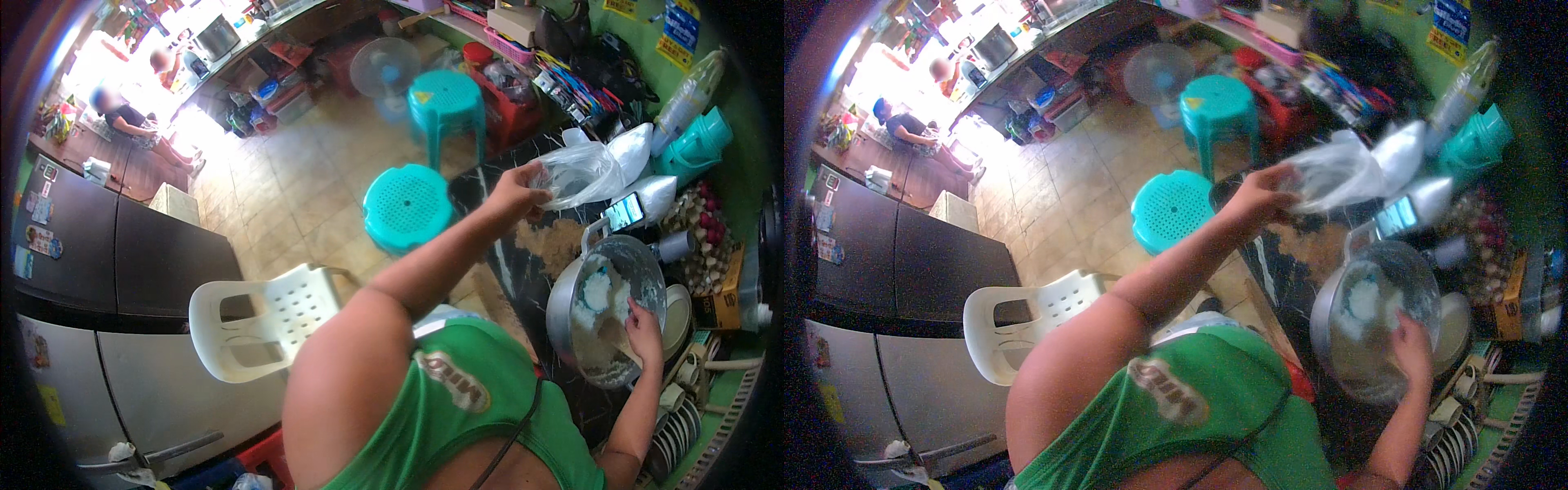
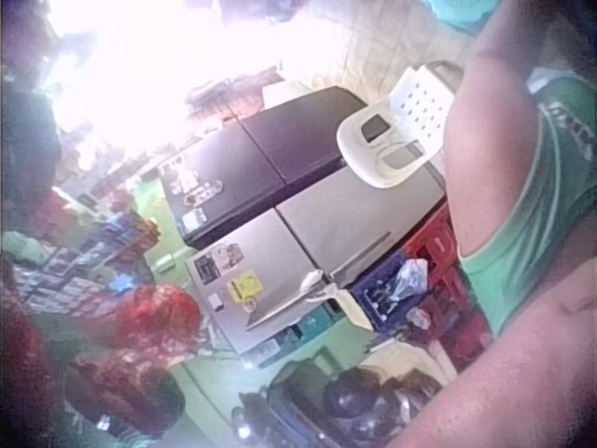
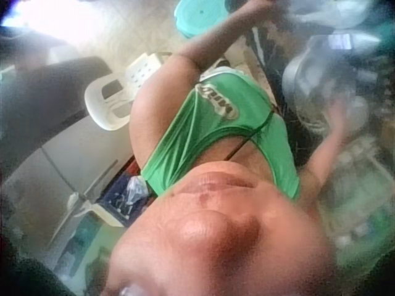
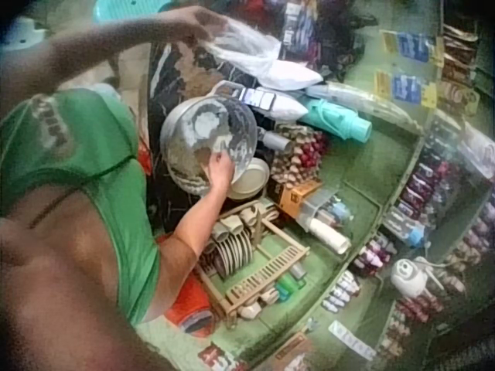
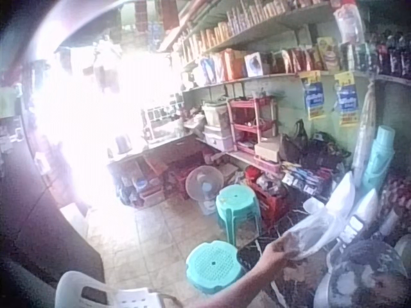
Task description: The person scoops cooked white rice from a large metal bowl into small plastic bags using a green plastic scoop. They then tie the bags closed and place them on the table.
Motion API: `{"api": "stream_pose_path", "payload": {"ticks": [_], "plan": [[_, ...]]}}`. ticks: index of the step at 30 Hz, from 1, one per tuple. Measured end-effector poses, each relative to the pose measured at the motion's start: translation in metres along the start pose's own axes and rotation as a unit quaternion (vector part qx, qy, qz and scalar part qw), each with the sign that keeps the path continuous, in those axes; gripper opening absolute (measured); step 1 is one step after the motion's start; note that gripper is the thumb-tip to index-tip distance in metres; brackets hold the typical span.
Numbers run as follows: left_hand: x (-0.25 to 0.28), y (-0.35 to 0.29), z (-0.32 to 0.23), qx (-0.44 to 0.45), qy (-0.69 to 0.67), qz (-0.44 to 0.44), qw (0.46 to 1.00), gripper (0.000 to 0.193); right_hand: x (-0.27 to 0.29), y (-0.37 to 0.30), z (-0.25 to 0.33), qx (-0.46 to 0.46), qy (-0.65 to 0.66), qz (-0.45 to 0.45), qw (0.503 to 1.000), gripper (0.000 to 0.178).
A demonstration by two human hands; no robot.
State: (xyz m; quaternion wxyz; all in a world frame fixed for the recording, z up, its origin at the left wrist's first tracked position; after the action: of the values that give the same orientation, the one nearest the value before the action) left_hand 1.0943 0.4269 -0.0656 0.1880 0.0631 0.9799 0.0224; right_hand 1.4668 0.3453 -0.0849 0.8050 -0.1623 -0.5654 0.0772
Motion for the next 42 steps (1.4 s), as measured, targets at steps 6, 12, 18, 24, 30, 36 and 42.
{"api": "stream_pose_path", "payload": {"ticks": [6, 12, 18, 24, 30, 36, 42], "plan": [[0.000, 0.002, 0.003, -0.026, -0.008, -0.027, 0.999, 0.031, -0.001, 0.010, -0.011, 0.012, -0.034, -0.015, 0.999, 0.044], [0.006, 0.002, -0.006, -0.036, 0.045, -0.022, 0.998, 0.050, 0.004, 0.016, 0.008, 0.019, -0.064, -0.011, 0.998, 0.038], [0.015, 0.000, -0.011, -0.061, 0.083, -0.051, 0.993, 0.052, -0.014, 0.027, -0.008, 0.066, -0.089, -0.029, 0.993, 0.029], [-0.004, -0.013, 0.015, -0.008, 0.141, -0.019, 0.990, 0.055, -0.015, 0.009, -0.001, 0.074, -0.092, -0.063, 0.991, 0.026], [-0.016, -0.008, 0.037, -0.108, 0.325, 0.050, 0.938, 0.057, -0.007, 0.018, -0.022, -0.111, -0.047, -0.041, 0.992, 0.019], [-0.007, 0.001, 0.040, -0.067, 0.061, 0.004, 0.996, 0.056, 0.013, 0.015, -0.035, -0.038, -0.039, -0.122, 0.991, 0.010], [0.007, 0.000, 0.043, -0.032, 0.064, -0.009, 0.997, 0.057, 0.002, 0.002, -0.023, -0.012, -0.081, -0.073, 0.994, 0.027]]}}
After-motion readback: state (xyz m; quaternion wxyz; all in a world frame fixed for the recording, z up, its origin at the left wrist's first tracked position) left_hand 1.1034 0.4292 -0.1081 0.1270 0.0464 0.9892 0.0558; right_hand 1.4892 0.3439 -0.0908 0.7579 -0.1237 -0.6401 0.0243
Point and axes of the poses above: each hand's wrist, its own y-axis towards the middle knuckle, its own x-axis out of the back of the hand, z = x × y, the point moved 4 cm from there along y, towards the middle knuckle, and after that the axes turned 12 degrees about -x, right-handed, at the moved point
